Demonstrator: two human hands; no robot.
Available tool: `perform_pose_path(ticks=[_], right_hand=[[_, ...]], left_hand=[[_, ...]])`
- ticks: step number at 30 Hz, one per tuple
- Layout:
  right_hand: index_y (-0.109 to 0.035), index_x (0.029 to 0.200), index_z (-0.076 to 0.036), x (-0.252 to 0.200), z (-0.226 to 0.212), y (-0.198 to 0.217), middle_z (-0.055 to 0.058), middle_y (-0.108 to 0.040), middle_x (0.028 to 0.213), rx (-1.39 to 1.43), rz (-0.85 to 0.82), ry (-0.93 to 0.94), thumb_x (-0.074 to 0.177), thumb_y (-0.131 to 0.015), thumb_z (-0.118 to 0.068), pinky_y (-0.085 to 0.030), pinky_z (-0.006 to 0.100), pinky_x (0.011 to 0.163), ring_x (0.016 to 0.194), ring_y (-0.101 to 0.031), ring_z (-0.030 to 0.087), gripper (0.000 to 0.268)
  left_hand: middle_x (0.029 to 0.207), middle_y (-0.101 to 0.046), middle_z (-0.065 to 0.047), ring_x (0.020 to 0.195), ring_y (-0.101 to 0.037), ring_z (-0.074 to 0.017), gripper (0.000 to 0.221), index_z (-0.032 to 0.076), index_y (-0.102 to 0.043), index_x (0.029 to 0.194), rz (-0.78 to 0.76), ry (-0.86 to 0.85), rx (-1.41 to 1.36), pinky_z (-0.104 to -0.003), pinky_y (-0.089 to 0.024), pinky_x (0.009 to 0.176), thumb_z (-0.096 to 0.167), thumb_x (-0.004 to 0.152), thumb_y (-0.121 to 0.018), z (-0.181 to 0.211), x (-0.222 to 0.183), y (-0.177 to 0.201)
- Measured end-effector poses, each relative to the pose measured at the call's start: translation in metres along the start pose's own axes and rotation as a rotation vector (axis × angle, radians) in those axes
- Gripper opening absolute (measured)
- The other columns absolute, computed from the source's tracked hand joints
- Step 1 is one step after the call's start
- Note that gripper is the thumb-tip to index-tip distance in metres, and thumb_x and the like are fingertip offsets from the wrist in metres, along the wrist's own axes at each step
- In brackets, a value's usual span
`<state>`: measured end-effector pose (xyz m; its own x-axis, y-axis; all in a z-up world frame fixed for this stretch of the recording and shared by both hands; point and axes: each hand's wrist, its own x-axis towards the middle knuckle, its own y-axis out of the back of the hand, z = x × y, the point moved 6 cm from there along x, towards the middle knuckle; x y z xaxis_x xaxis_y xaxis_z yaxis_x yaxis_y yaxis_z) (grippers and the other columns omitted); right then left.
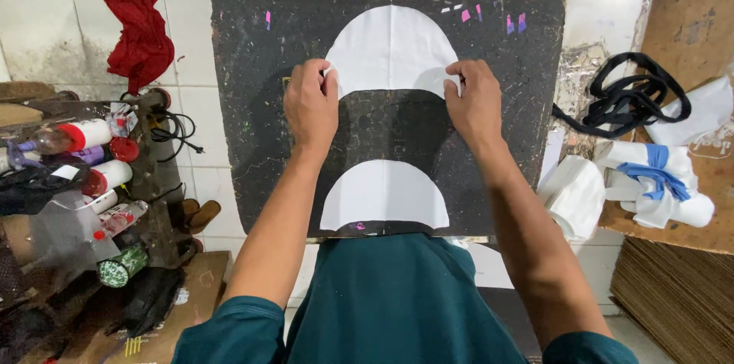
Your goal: Preparing and aligning white fabric cutouts on a board and bundling materials
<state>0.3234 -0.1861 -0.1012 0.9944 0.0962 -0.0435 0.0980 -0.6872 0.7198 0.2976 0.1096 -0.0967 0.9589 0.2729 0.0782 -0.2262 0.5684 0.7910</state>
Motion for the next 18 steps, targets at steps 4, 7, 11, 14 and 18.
perform_pose_path(ticks=[4, 7, 11, 14, 18], right_hand=[[-0.069, 0.107, -0.004, -0.006, 0.006, -0.006, 0.011, -0.056, 0.086, -0.09, 0.034, 0.007, 0.094, -0.072, -0.004, -0.052, 0.044, 0.062, 0.073, -0.066, 0.032, 0.013], [-0.065, 0.105, -0.007, -0.012, -0.003, -0.005, 0.012, -0.057, 0.086, -0.176, 0.052, 0.024, 0.097, -0.07, -0.01, -0.052, 0.047, 0.06, 0.073, -0.067, 0.036, 0.009], [-0.063, 0.107, -0.01, -0.018, -0.016, -0.003, 0.008, -0.061, 0.09, -0.322, 0.106, 0.078, 0.102, -0.066, -0.011, -0.055, 0.039, 0.063, 0.078, -0.07, 0.03, 0.006], [-0.062, 0.109, -0.01, -0.022, -0.017, -0.006, 0.006, -0.059, 0.089, -0.417, 0.136, 0.132, 0.103, -0.065, -0.013, -0.054, 0.037, 0.062, 0.076, -0.069, 0.027, 0.007], [-0.061, 0.106, -0.013, -0.026, -0.003, -0.015, 0.001, -0.054, 0.082, -0.576, 0.205, 0.224, 0.104, -0.064, -0.017, -0.05, 0.032, 0.059, 0.069, -0.064, 0.021, 0.006]], left_hand=[[0.082, -0.057, -0.003, 0.075, -0.07, -0.0262, 0.014, 0.01, -0.065, 0.109, -0.006, 0.028, -0.066, -0.037, -0.058, 0.062, 0.007, 0.097, -0.071, 0.004, 0.0, 0.001], [0.084, -0.054, -0.003, 0.077, -0.069, -0.0298, 0.021, 0.011, -0.062, 0.112, 0.036, 0.035, -0.103, -0.04, -0.057, 0.061, 0.007, 0.095, -0.074, 0.003, -0.001, 0.001], [0.084, -0.059, -0.006, 0.076, -0.07, -0.0284, 0.025, 0.007, -0.062, 0.118, 0.037, 0.105, -0.125, -0.04, -0.057, 0.062, 0.009, 0.096, -0.073, 0.0, -0.003, -0.001], [0.082, -0.057, -0.002, 0.073, -0.069, -0.0248, 0.023, 0.009, -0.063, 0.116, 0.06, 0.098, -0.043, -0.038, -0.056, 0.061, 0.015, 0.097, -0.074, 0.006, -0.006, 0.005], [0.078, -0.055, 0.001, 0.066, -0.067, -0.0193, 0.019, 0.014, -0.063, 0.115, 0.181, -0.019, 0.135, -0.031, -0.053, 0.056, 0.03, 0.105, -0.064, 0.003, -0.014, -0.002]])
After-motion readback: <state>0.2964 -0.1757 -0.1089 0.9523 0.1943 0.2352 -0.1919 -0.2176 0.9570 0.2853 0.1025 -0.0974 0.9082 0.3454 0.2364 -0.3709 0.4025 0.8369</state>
